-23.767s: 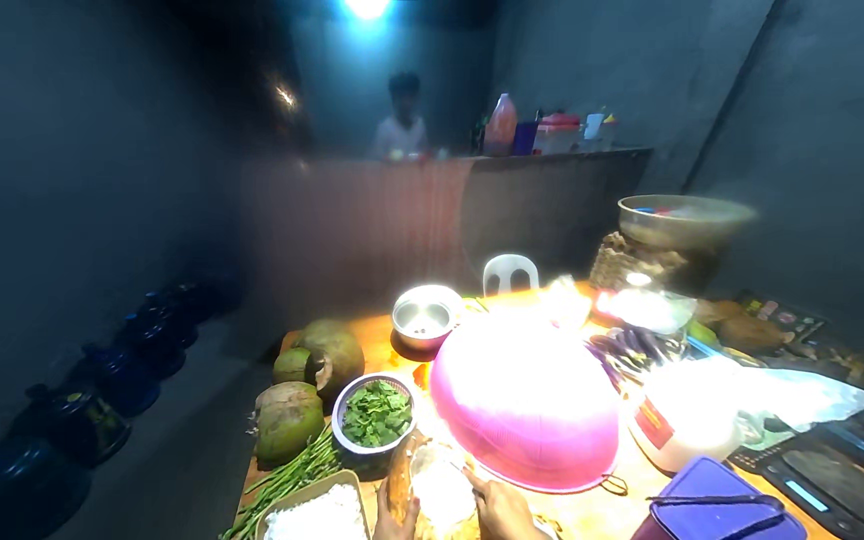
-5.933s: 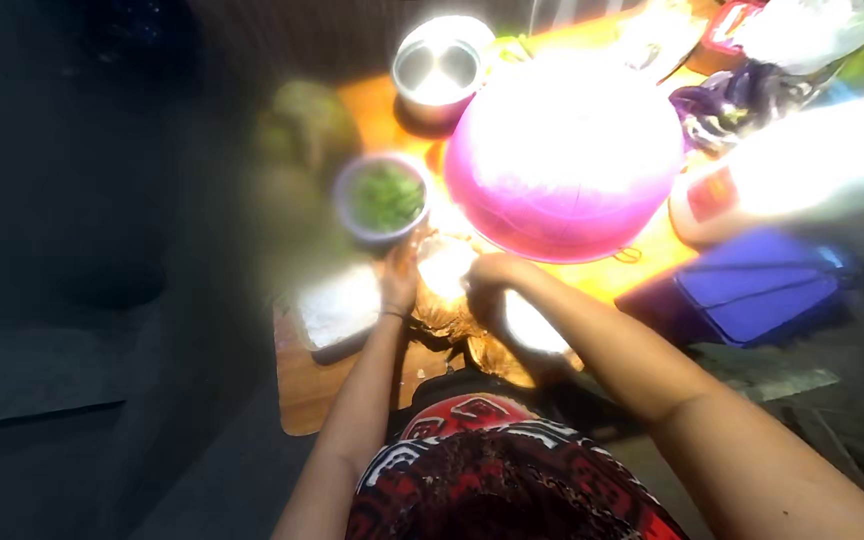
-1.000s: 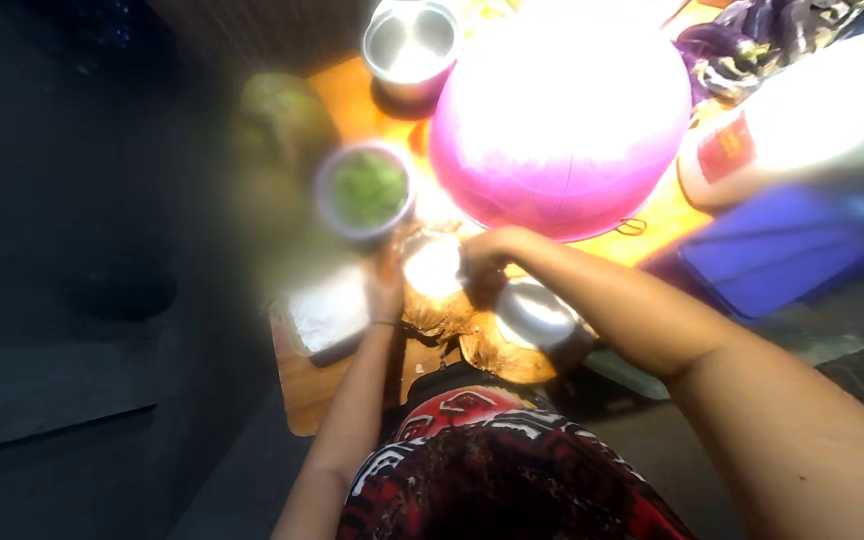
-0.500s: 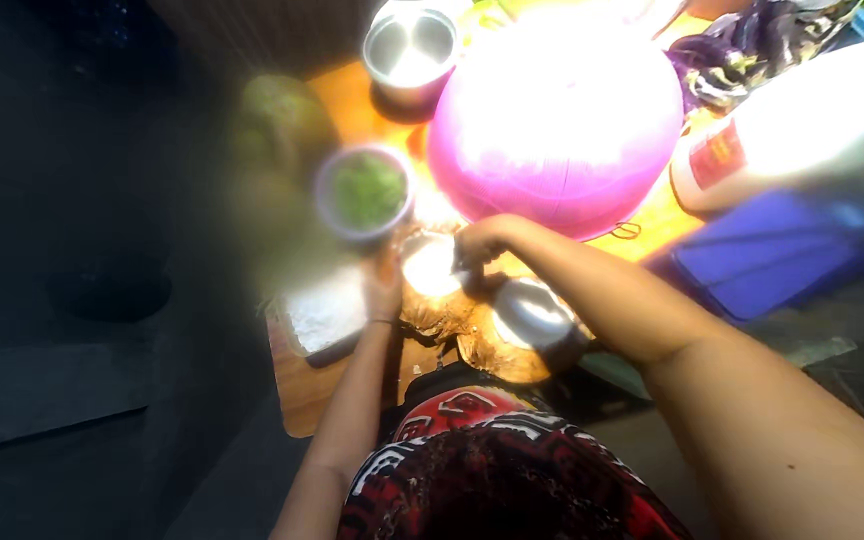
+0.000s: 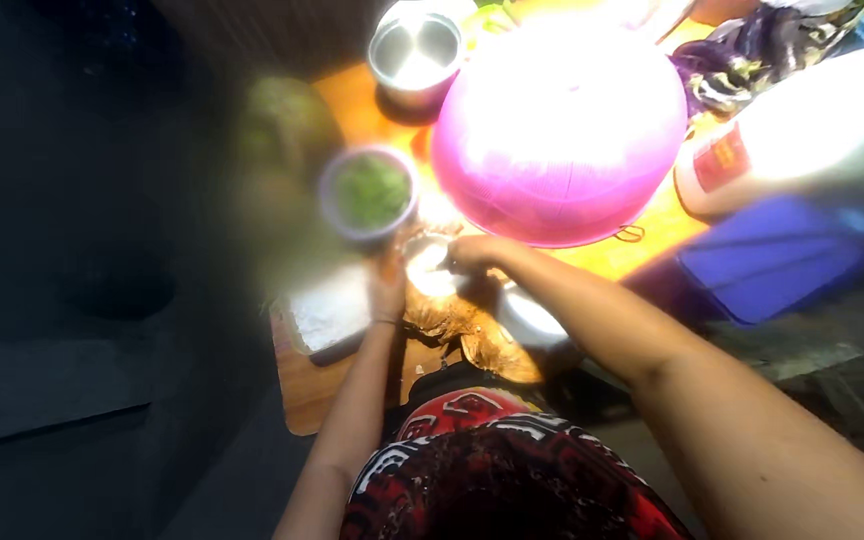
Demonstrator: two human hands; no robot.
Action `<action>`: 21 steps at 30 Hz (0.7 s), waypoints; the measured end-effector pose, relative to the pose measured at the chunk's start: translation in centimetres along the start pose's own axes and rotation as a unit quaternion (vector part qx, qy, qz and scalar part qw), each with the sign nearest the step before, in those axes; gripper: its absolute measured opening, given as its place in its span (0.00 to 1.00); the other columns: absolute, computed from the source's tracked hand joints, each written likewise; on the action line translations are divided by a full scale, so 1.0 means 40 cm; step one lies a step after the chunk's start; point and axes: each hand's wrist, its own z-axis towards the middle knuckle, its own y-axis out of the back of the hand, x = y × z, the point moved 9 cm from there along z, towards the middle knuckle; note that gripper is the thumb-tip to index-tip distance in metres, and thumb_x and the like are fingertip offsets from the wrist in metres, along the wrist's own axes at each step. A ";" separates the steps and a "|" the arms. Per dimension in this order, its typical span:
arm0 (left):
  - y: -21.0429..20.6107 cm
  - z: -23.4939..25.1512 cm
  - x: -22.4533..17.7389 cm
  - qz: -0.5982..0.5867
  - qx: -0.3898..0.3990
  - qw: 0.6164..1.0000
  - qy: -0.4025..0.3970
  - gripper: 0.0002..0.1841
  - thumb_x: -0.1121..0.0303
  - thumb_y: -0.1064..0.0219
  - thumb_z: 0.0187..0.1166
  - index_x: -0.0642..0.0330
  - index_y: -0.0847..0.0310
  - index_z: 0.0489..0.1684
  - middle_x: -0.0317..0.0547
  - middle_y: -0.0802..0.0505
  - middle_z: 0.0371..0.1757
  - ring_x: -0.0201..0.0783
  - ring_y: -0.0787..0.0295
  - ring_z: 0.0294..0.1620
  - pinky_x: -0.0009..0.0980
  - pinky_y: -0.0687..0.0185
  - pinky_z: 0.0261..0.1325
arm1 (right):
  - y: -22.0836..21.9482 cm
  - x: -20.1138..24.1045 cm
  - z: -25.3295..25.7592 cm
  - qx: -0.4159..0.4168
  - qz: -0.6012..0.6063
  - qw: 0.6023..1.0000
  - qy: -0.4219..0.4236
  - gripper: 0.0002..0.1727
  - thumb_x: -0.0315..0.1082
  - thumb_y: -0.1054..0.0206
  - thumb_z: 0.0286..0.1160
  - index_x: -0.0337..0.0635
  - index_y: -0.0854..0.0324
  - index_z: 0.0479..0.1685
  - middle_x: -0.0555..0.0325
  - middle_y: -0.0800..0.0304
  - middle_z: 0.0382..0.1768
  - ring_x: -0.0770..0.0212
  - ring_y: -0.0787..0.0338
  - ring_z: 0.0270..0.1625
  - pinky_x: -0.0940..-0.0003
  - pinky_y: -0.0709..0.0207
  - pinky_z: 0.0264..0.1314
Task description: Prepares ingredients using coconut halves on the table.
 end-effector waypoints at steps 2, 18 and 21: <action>0.000 -0.006 -0.001 0.000 0.007 1.000 0.007 0.33 0.50 0.39 0.88 0.62 0.35 0.85 0.66 0.11 0.63 0.57 0.11 0.64 0.56 0.21 0.72 | -0.018 0.015 -0.052 0.073 -0.021 0.997 -0.014 0.17 0.38 0.40 0.89 0.32 0.13 0.45 0.39 0.11 0.43 0.42 0.12 0.49 0.38 0.23 0.52; -0.004 0.000 -0.003 0.007 0.005 1.000 0.009 0.34 0.48 0.39 0.88 0.62 0.36 0.87 0.66 0.11 0.64 0.57 0.11 0.65 0.56 0.22 0.73 | 0.041 0.016 -0.031 0.039 -0.046 0.998 -0.019 0.14 0.39 0.35 0.84 0.37 0.10 0.43 0.42 0.11 0.41 0.44 0.12 0.45 0.38 0.23 0.49; -0.004 0.002 0.000 0.005 0.002 1.000 0.004 0.34 0.48 0.40 0.88 0.62 0.35 0.86 0.65 0.11 0.64 0.57 0.11 0.65 0.56 0.22 0.73 | 0.025 0.021 -0.003 -0.006 -0.018 1.000 0.014 0.15 0.40 0.38 0.86 0.40 0.09 0.51 0.39 0.09 0.49 0.39 0.10 0.54 0.32 0.23 0.57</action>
